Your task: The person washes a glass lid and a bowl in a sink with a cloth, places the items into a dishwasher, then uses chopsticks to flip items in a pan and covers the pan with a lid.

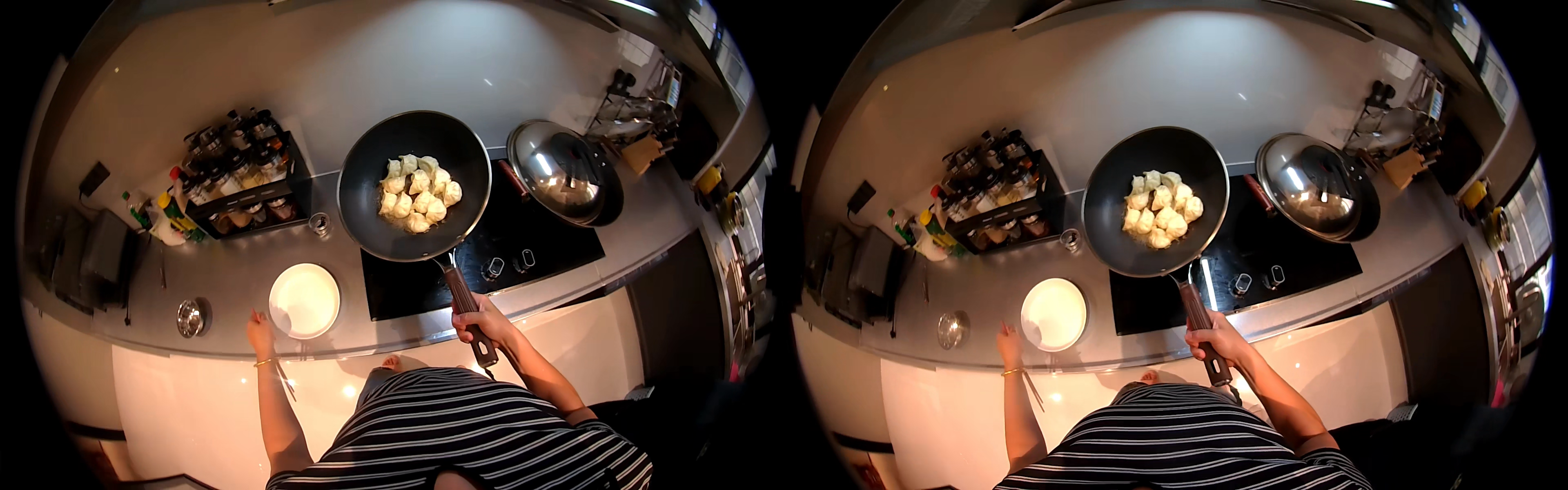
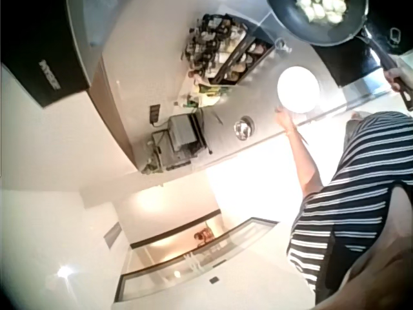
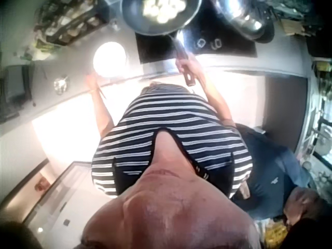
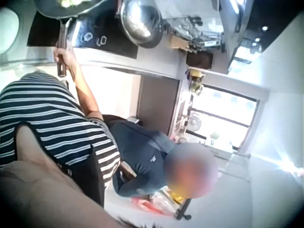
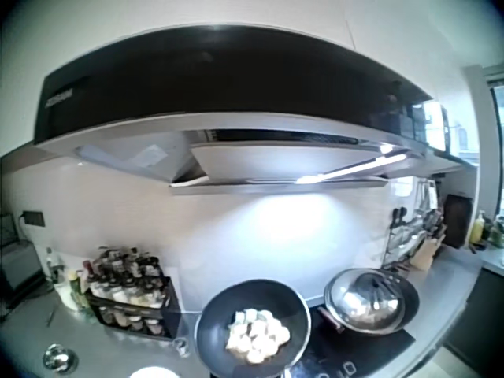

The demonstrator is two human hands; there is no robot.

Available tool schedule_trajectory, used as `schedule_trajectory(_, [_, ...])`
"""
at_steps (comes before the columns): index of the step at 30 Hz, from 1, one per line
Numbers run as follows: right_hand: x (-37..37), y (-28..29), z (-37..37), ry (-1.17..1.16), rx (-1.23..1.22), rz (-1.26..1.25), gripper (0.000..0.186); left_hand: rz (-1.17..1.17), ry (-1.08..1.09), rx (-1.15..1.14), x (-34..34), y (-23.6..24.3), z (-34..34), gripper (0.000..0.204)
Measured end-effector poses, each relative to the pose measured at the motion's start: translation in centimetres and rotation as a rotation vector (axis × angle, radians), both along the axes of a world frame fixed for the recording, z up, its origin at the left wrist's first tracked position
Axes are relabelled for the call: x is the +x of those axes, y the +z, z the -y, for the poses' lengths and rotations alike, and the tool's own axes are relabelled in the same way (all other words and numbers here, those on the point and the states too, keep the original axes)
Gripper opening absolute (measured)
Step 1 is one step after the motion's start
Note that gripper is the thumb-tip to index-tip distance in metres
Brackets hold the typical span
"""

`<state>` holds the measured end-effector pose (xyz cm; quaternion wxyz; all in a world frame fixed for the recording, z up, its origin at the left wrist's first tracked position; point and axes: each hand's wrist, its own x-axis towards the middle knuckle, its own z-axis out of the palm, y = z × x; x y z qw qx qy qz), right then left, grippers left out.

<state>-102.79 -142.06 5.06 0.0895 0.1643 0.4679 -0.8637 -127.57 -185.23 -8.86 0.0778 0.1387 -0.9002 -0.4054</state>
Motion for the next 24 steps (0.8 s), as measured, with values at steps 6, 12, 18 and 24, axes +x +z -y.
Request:
schedule_trajectory(6, [0.4,2.2,1.3,0.121,0.155,-0.04,0.021,-0.355,-0.032,0.143,6.9,14.2,-3.7,0.044])
schedule_trajectory(12, [0.6,2.0,3.7,0.224,0.135,-0.039,0.021,-0.679,-0.297,0.636,16.4,21.8,-12.1,0.024])
schedule_trajectory(18, [0.4,1.5,8.7,0.252,0.176,0.001,0.022,-0.568,-0.53,0.655,18.2,18.1,-14.4,0.011])
schedule_trajectory(24, [0.7,-0.1,12.7,0.198,0.035,0.045,0.021,-0.555,-0.589,0.551,19.3,16.1,-9.5,0.009])
